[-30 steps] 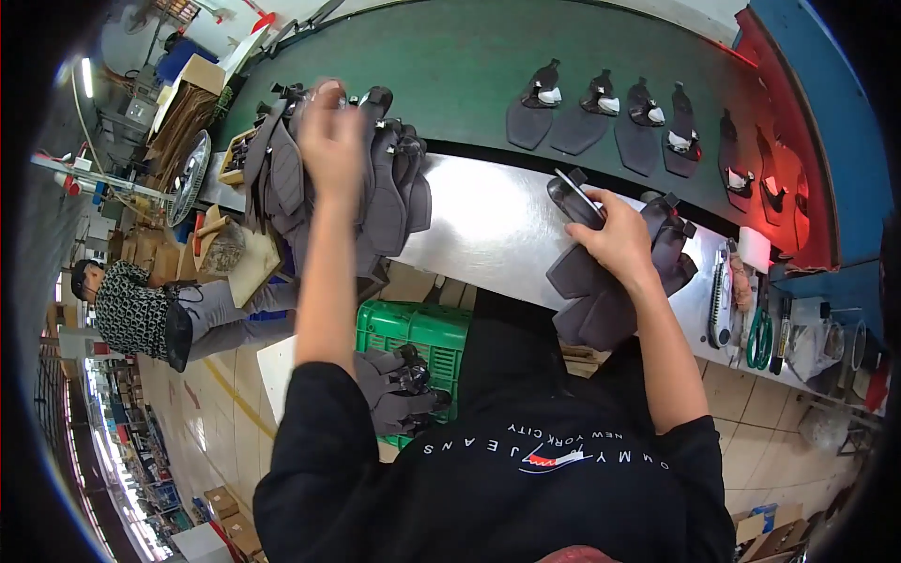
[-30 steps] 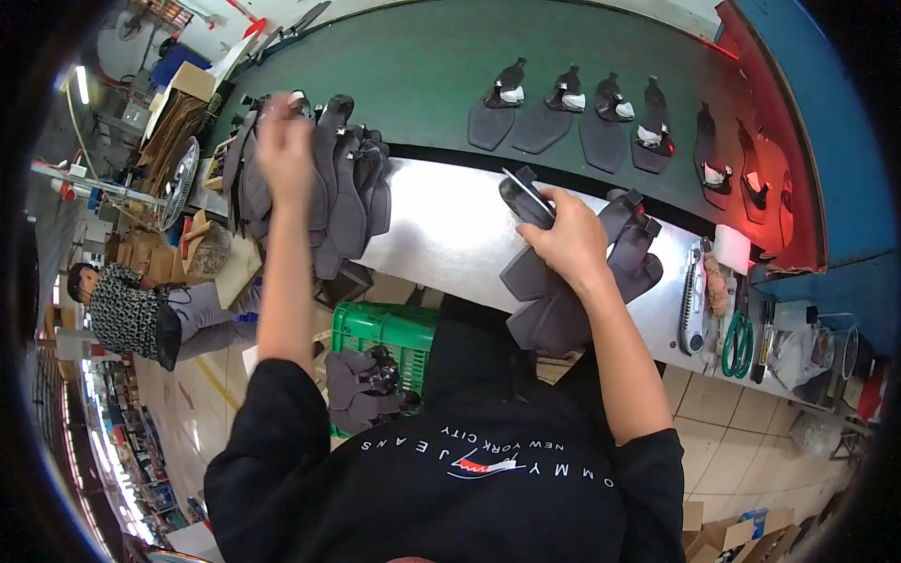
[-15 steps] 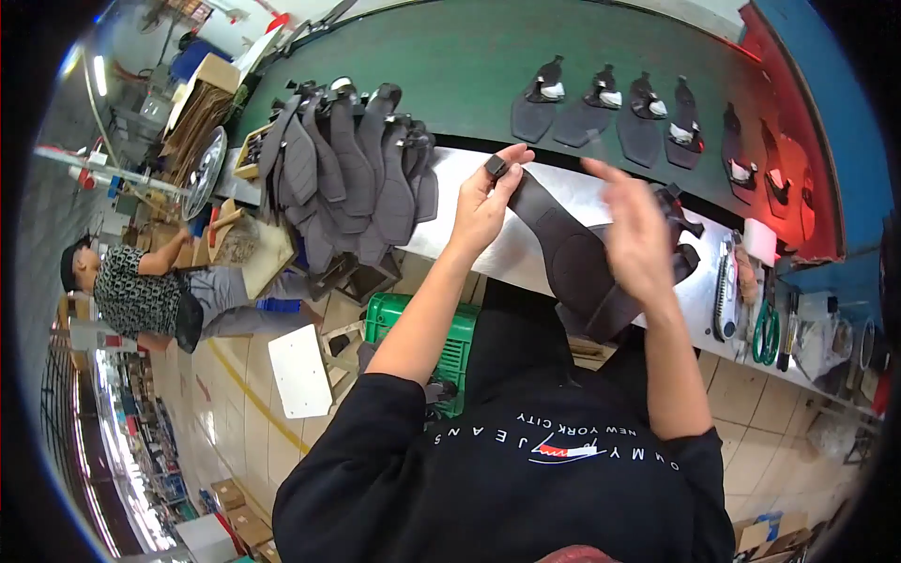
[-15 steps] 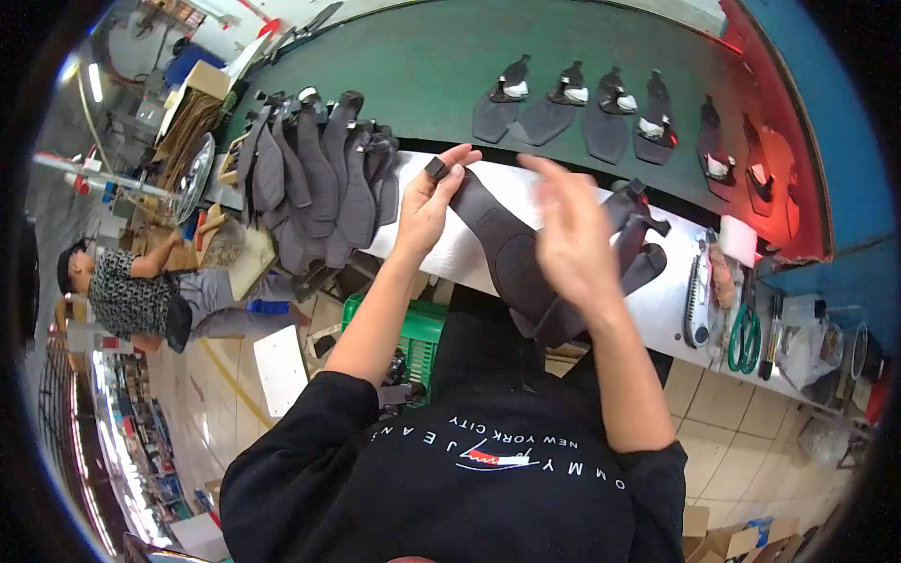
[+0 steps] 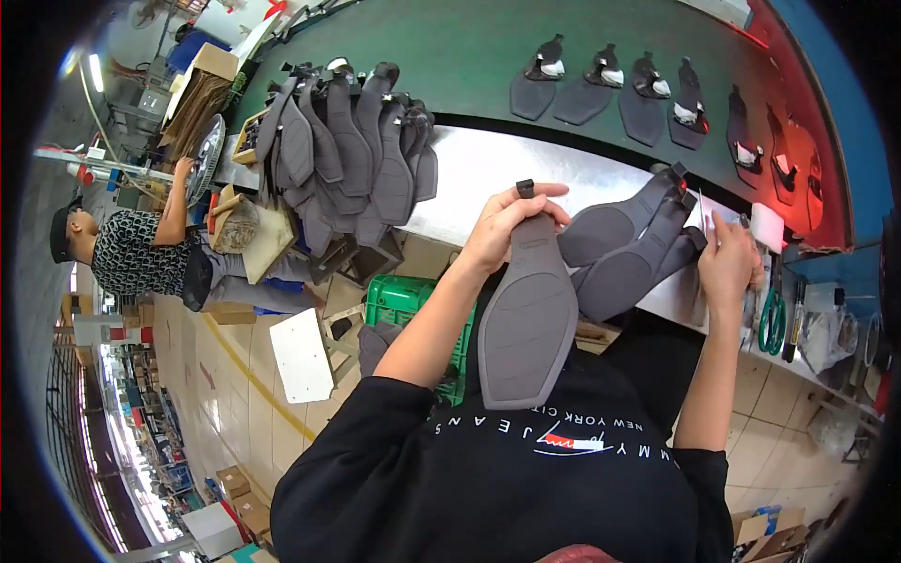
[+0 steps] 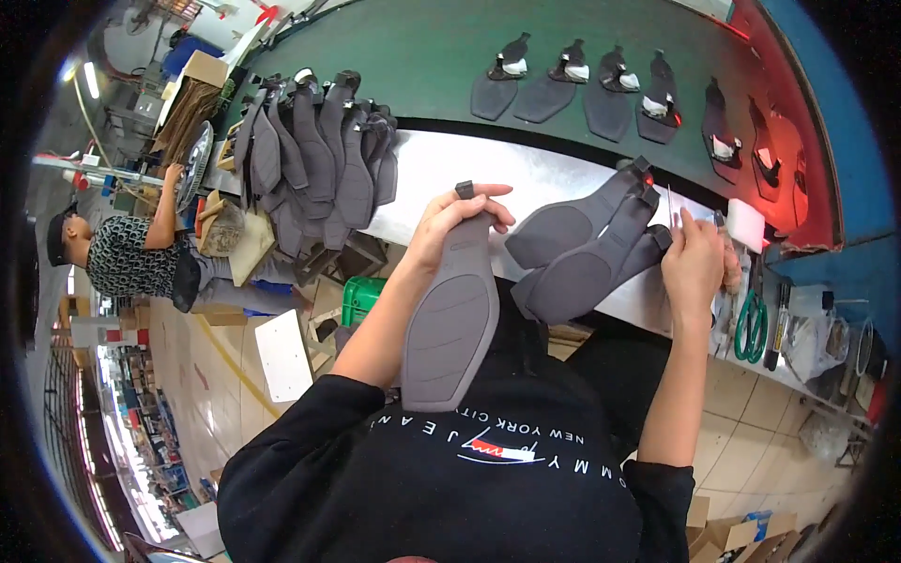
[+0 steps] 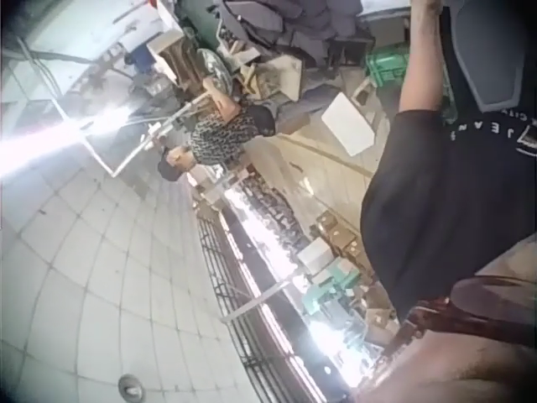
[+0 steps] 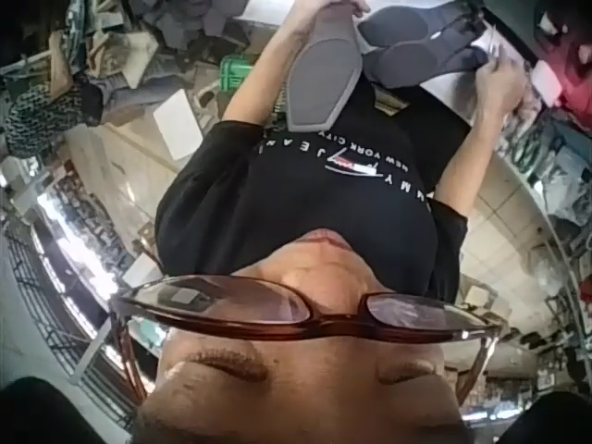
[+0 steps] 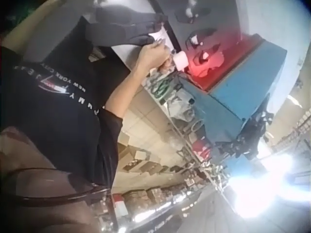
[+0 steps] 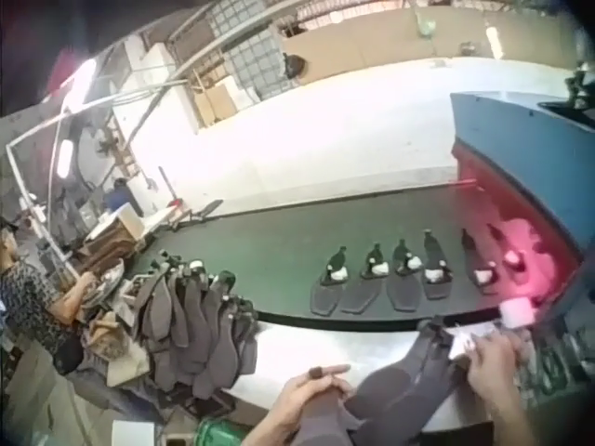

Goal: Assembling and trimming shoe components on a factory production line.

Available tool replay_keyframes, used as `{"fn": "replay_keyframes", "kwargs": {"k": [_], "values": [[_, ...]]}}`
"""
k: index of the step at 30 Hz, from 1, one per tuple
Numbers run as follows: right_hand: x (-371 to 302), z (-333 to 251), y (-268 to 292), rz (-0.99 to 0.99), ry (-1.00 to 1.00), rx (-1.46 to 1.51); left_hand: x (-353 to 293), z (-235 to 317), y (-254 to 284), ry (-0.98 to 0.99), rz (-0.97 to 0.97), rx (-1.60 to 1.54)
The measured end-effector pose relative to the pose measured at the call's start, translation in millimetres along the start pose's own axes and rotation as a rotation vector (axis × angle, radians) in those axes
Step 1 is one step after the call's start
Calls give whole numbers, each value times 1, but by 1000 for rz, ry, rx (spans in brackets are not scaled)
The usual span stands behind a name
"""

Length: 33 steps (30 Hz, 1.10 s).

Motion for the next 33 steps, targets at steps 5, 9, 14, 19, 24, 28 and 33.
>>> {"fn": "replay_keyframes", "kwargs": {"k": [5, 9, 14, 19, 24, 28, 33], "values": [[-20, -72, 46, 82, 141, 866, -4, -30, -23, -10, -86, 61], [-48, -132, -4, -365, 202, 1286, -4, -38, -44, -100, -104, 137], [-62, -153, -9, -585, 125, 1476, -4, -85, -32, -87, 17, 14], [-65, -144, -12, -409, 87, 1471, -13, -58, -48, -406, 2, 219], [-66, -138, -12, -362, 81, 1430, -22, -46, -64, -460, 79, 351], [-62, -127, -39, -736, -77, 1305, -23, -52, -76, -47, 368, -119], [-29, -64, 14, 15, -72, 1203, -23, -58, -62, 240, 125, -113]]}}
Point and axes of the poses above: each hand's wrist, its own x-axis towards the middle knuckle, its own y-axis out of the back of the hand, z = x × y, the point moved 7 cm from there along x, towards the middle knuckle
